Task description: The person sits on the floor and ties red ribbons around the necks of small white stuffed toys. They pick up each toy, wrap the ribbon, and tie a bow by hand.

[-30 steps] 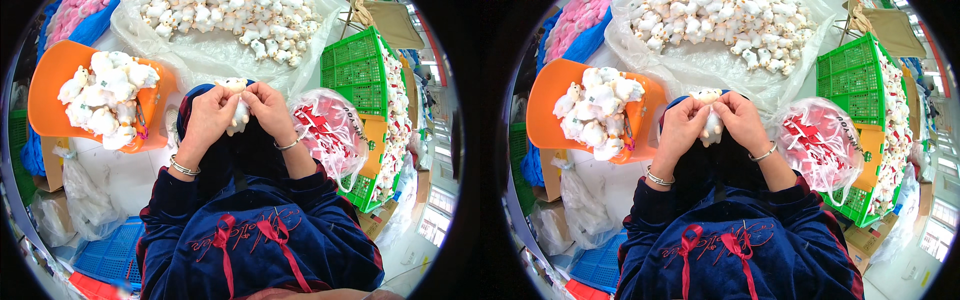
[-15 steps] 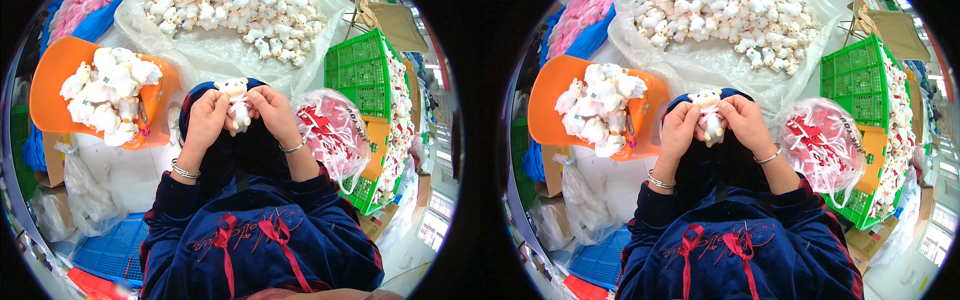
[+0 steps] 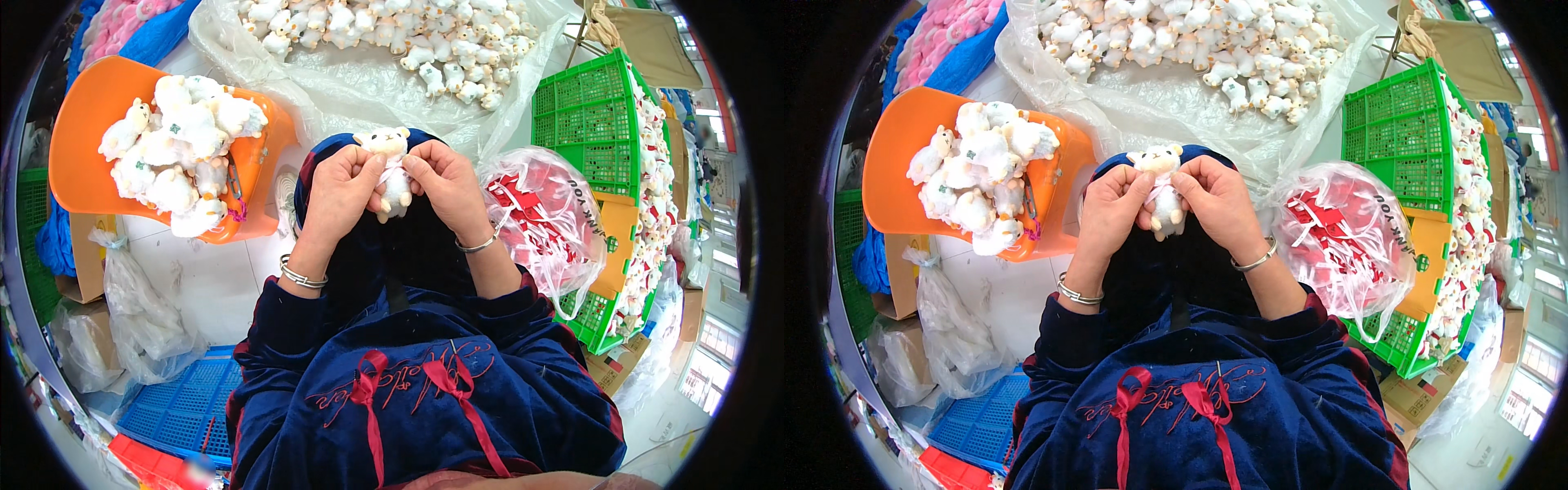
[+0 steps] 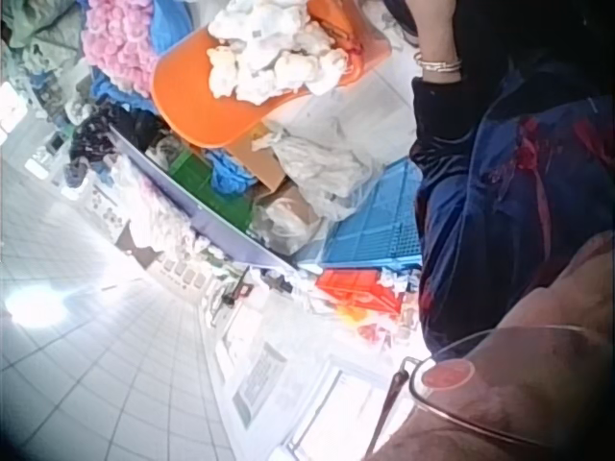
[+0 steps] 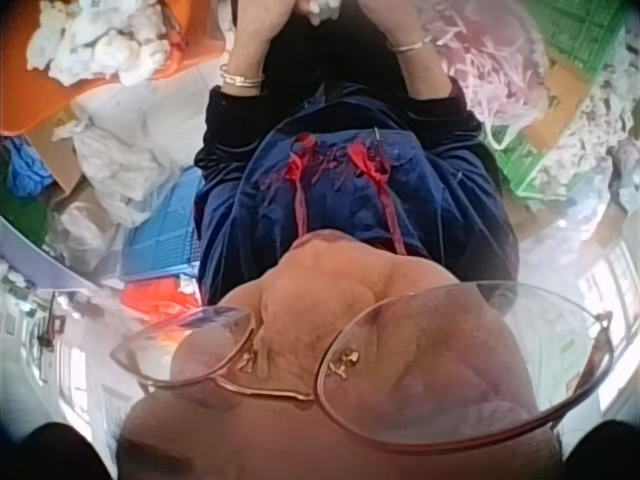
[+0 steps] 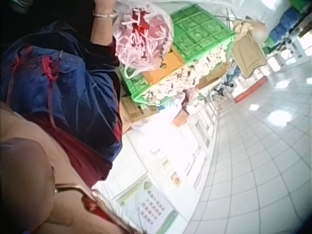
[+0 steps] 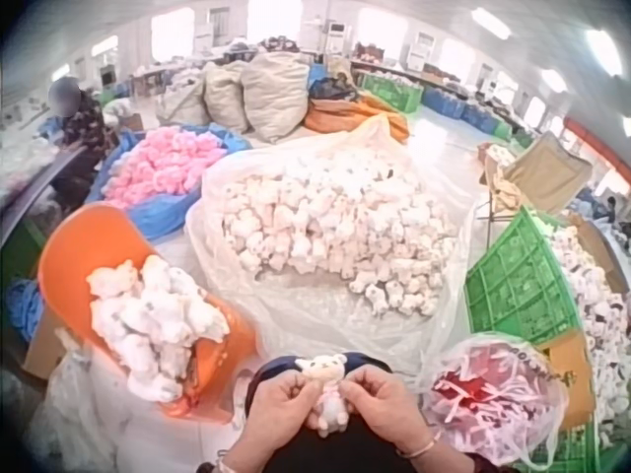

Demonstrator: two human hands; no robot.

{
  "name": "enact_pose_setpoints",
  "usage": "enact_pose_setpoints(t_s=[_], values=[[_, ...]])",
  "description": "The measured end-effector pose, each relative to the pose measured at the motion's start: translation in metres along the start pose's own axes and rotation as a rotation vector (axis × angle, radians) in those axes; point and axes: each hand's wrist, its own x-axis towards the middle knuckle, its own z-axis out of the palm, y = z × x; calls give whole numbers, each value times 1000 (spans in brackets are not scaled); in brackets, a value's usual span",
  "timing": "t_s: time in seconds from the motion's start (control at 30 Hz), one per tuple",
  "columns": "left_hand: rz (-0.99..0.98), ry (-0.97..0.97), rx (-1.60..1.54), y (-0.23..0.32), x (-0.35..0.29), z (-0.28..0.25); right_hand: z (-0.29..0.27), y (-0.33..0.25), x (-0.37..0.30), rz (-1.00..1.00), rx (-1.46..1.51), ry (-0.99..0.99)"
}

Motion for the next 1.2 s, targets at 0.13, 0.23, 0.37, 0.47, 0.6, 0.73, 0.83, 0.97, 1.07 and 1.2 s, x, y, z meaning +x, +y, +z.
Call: enact_pose_setpoints(t_s=[0.13, 0.23, 0.37, 0.47, 0.6, 0.73, 0.83, 0.97, 1.07, 1.2], values=[[13, -3, -9, 0, -2, 1, 1, 1, -1, -18, -30, 8], [1, -23, -10, 2, 0, -2, 2, 1, -2, -29, -45, 8], [10, -71, 34, 9, -1, -4, 3, 2, -2, -48, -58, 11], [-30, -74, 89, 14, 1, -3, 4, 2, -3, -53, -45, 21], [-40, -62, 108, 15, 2, -1, 4, 1, -2, -58, -80, 43], [-36, -53, 152, 16, 3, 1, 2, 0, -2, -68, -160, 26], [-38, -45, 172, 18, 2, 2, 2, 3, -2, -78, -176, 29], [1, -34, 188, 14, 4, 2, 3, 2, -3, -79, -175, 39], [31, -4, 134, 9, 1, 2, 2, 2, -2, -76, -192, 45], [28, -7, 86, 8, -1, 2, 4, 1, -3, -76, -187, 46]])
